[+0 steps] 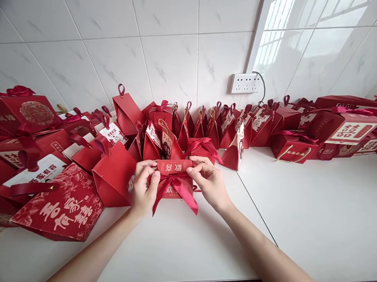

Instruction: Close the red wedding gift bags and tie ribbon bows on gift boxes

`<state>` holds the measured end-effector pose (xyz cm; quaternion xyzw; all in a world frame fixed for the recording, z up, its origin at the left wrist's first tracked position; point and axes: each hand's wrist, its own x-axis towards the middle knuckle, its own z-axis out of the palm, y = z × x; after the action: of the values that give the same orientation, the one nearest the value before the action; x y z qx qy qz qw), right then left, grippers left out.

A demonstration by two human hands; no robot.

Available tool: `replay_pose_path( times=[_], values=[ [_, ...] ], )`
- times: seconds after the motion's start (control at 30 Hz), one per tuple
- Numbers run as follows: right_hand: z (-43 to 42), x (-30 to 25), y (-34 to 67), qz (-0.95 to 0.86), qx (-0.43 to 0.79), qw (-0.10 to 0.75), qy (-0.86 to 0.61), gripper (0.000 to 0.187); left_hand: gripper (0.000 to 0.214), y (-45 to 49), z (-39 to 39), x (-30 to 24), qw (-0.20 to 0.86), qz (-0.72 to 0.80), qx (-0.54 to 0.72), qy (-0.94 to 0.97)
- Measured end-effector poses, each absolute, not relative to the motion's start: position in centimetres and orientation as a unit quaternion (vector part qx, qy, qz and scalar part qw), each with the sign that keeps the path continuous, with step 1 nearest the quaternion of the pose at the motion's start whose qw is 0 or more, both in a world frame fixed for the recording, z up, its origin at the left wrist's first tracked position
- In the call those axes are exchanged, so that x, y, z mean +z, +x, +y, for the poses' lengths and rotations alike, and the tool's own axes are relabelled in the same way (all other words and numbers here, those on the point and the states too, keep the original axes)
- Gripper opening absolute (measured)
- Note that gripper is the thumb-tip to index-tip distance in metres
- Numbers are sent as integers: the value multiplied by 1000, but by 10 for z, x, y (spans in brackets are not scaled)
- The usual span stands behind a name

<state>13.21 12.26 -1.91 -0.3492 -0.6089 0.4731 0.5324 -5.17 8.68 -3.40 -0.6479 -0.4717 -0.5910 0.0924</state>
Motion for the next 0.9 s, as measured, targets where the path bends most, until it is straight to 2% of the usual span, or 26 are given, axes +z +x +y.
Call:
replay_pose_path(
  times=[0.33, 0.6, 0.9],
  values=[
    [128, -25, 132, -534, 589, 520, -311, 45, 24, -50, 86, -34, 54, -480, -598, -640],
    [130, -22, 135, -572, 527, 522, -349, 47, 27, -57, 88, -32, 9, -472, -598, -647],
    [131, -24, 135, -556, 536, 518, -368, 50, 28, -57, 88, -30, -8, -480, -593, -646]
  ],
)
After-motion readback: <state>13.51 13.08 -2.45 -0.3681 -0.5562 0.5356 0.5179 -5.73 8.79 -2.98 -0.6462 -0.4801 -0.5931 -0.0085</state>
